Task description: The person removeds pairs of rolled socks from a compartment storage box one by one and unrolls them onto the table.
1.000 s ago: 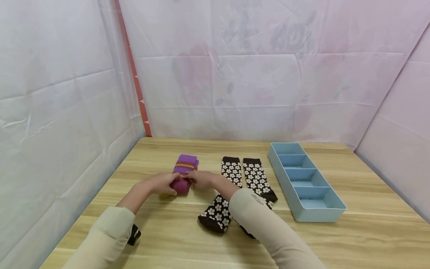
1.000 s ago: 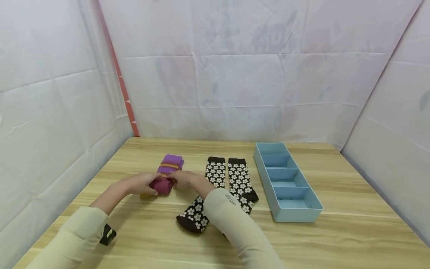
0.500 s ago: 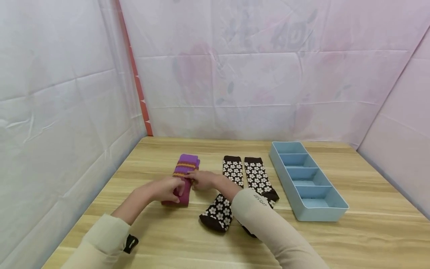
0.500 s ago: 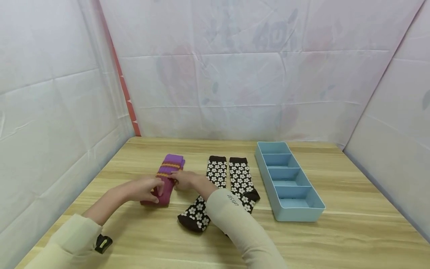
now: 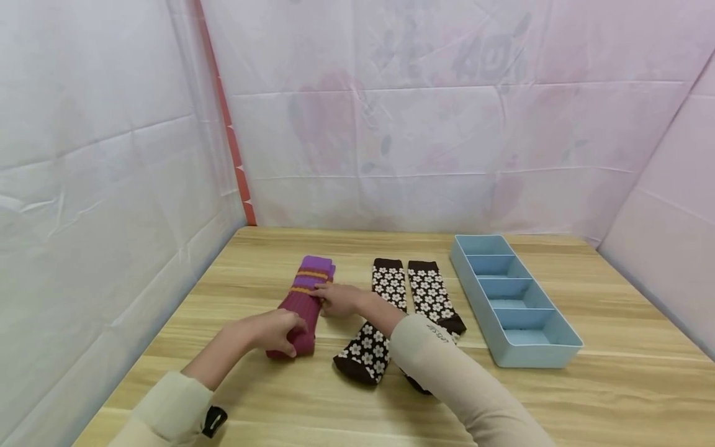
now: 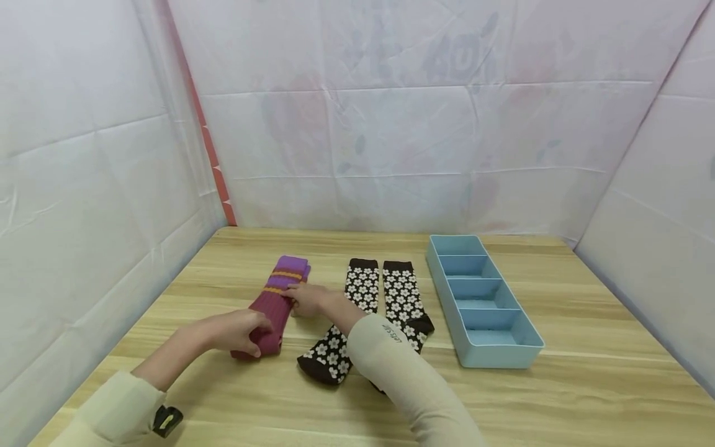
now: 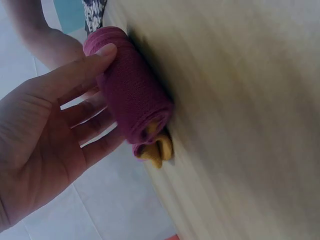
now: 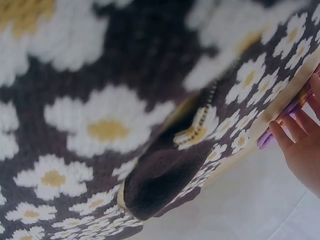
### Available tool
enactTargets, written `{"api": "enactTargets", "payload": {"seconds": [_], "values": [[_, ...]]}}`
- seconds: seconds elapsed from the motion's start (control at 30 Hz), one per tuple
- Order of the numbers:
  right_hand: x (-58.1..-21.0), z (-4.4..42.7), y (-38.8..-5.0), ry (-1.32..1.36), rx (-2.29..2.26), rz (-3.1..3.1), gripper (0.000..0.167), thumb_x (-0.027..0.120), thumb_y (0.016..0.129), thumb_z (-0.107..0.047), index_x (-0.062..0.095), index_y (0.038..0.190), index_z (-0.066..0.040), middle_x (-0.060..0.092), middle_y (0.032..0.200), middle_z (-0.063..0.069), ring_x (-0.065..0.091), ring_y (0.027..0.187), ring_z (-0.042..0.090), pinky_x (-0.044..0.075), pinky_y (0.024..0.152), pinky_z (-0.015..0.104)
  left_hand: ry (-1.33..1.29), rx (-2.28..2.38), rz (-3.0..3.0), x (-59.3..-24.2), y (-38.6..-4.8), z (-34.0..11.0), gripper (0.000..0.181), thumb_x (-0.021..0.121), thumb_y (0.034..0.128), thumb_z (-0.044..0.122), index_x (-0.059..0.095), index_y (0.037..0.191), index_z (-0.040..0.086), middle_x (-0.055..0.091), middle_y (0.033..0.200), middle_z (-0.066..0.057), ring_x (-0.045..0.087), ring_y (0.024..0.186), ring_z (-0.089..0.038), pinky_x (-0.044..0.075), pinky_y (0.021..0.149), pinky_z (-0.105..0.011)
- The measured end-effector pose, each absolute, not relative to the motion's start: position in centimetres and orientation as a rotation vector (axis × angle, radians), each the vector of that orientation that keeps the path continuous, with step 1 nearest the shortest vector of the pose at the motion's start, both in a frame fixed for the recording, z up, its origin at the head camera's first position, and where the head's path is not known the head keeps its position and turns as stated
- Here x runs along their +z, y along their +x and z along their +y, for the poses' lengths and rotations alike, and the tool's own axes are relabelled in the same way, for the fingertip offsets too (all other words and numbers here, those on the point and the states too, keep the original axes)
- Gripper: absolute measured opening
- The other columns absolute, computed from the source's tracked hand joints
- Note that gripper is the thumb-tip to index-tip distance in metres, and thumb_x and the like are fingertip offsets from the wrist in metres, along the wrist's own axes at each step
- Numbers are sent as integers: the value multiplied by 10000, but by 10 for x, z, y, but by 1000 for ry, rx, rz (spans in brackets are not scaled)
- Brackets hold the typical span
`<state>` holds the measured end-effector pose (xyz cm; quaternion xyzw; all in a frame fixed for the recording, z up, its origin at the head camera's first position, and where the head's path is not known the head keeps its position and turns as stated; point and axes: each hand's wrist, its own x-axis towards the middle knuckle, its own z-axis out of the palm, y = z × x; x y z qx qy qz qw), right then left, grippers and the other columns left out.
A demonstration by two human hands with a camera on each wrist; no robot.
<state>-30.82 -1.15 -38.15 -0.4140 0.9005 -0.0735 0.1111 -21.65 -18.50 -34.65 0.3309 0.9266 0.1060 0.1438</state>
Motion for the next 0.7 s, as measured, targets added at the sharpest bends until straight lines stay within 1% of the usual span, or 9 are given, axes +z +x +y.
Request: {"api": "enactTargets", "payload": {"seconds": [0.07,0.13,0.27,0.33,0.37,0.47,0.57,0.63,0.7], "values": [[-381,-11,-308,-1214,-223,2645,518,572,907,-190,404,1393,-127,315,1441,92,383,1244,265,325,986,319,949,304,2660,-348,-215,-185,333,788,717,122,641,989,-2,608,875,6,521,780,-84,454,727,-289],[-380,-10,-307,-1227,-236,2654,499,580,904,-186,431,1373,-105,362,1414,93,399,1234,249,332,981,310,955,302,2659,-348,-213,-184,339,788,716,117,637,997,3,606,884,6,525,798,-88,453,744,-299],[-377,-11,-303,-1282,-252,2709,407,604,896,-203,537,1277,-74,523,1265,74,491,1139,190,371,940,277,963,294,2668,-348,-212,-183,345,785,717,107,632,1007,1,612,904,-10,533,823,-98,452,772,-311],[-376,-13,-299,-1310,-256,2718,371,610,894,-225,573,1236,-85,572,1196,61,527,1084,170,392,913,267,970,288,2676,-349,-211,-182,337,784,714,101,633,1000,4,614,907,-11,531,824,-98,451,777,-315],[-376,-14,-297,-1320,-246,2711,366,603,899,-243,577,1233,-95,576,1190,58,529,1081,168,392,912,269,975,283,2679,-349,-211,-182,334,784,713,97,632,995,5,615,906,-13,530,822,-99,451,777,-316],[-376,-18,-289,-1333,-190,2686,381,569,918,-280,559,1266,-124,533,1264,58,517,1110,182,396,914,283,975,290,2688,-350,-211,-183,326,785,706,83,630,986,18,617,920,-18,533,836,-113,450,790,-333],[-377,-21,-286,-1308,-121,2681,406,544,930,-303,521,1312,-167,438,1365,47,490,1149,200,400,913,297,972,296,2703,-351,-212,-186,321,785,697,66,628,975,37,615,927,-18,535,848,-125,449,794,-348],[-379,-22,-287,-1291,-106,2678,420,538,934,-289,493,1337,-180,391,1399,46,477,1164,211,397,917,299,985,288,2715,-351,-214,-189,300,784,685,45,626,941,50,609,901,-4,530,829,-121,450,776,-344],[-380,-22,-290,-1284,-114,2657,442,536,935,-272,460,1362,-181,349,1424,56,446,1195,224,373,943,304,1021,266,2729,-351,-217,-193,279,781,667,16,617,889,56,587,837,17,514,776,-111,449,726,-323]]}}
